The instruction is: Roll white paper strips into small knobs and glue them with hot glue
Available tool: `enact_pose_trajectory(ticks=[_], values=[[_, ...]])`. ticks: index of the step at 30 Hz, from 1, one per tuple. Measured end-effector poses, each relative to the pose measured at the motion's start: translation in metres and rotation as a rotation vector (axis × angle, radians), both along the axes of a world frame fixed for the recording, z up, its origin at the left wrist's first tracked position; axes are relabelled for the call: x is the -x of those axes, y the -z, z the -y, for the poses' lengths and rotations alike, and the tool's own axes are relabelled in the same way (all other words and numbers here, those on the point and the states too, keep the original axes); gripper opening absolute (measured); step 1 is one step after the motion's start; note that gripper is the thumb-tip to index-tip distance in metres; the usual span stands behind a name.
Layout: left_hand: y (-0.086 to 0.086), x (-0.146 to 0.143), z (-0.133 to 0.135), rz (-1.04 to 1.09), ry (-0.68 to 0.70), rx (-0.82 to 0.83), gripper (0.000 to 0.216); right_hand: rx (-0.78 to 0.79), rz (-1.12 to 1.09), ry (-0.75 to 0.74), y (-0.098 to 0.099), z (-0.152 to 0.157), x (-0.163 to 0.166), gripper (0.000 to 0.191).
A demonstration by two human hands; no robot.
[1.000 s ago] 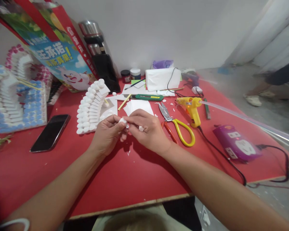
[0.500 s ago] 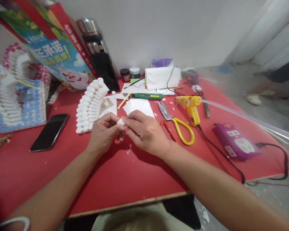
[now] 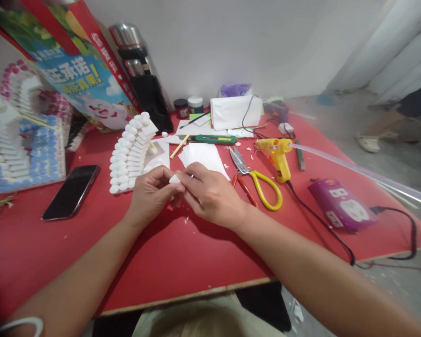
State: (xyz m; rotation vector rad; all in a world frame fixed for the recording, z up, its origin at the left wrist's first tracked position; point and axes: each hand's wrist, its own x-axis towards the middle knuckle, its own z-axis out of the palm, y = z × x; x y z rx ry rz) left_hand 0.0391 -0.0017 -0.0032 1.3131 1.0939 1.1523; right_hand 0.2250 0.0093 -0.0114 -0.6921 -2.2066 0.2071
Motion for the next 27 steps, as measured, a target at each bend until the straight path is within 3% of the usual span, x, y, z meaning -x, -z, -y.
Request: enact_pose_trajectory(ticks=[9,17,27], values=[[0.0020,0.0018,0.0004,-0.107,0.013,-0.046,0.024,0.047,0.003,0.024,0.0008,0.0037,0.0013,0.043],[0.0035,0.0069,-0.0033,-0.324,-0.071,-0.296,0.016,0.094,-0.136,-0.034,0.0045,0.0001,-0.0001,0.048],[0.0029,0.0092,-0.0048,-0.356,-0.106,-0.341,0.020,0.126,-0.280,-0.077,0.0005,0.0001,0.0012,0.044]])
